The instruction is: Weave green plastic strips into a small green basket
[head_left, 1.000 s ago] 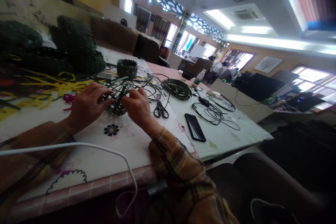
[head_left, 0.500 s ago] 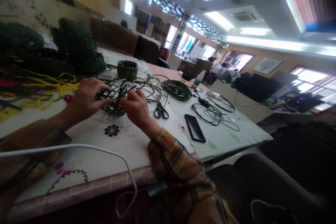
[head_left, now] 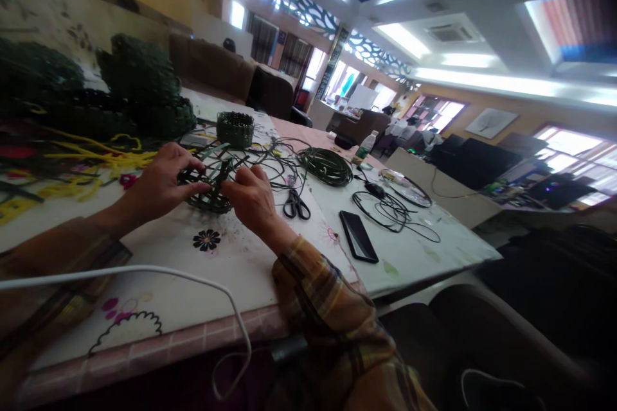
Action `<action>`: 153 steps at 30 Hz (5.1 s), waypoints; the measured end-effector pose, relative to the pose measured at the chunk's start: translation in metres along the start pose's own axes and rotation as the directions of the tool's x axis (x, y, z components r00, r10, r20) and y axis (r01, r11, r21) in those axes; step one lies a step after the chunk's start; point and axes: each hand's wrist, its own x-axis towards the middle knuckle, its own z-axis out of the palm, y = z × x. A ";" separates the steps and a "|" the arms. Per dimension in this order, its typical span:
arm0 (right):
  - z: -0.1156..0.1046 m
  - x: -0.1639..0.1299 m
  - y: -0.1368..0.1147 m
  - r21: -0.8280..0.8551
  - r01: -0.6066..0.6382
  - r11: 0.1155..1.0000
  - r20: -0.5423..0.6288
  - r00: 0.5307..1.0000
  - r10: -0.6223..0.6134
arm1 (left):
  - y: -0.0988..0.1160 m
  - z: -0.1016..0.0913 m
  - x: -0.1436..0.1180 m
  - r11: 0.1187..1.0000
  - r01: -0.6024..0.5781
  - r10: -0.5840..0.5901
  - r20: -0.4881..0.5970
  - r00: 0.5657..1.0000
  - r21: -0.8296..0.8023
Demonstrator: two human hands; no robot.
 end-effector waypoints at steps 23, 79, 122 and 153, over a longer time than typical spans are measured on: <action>0.004 -0.001 -0.001 -0.040 0.007 0.999 0.041 0.999 -0.005 | 0.003 -0.001 0.005 0.976 0.139 -0.127 0.079 0.989 -0.166; 0.019 -0.005 0.008 0.185 -0.084 0.979 -0.058 0.994 0.096 | 0.022 0.005 0.002 0.710 0.427 -0.565 -0.090 0.820 -0.560; 0.012 0.004 0.009 0.127 -0.044 0.991 0.030 0.999 0.040 | 0.014 0.011 0.006 0.991 -0.021 0.020 -0.008 1.000 -0.132; 0.000 -0.005 -0.005 -0.091 0.035 0.995 -0.013 0.999 -0.037 | 0.008 0.008 0.005 0.997 -0.039 0.035 -0.063 0.997 -0.062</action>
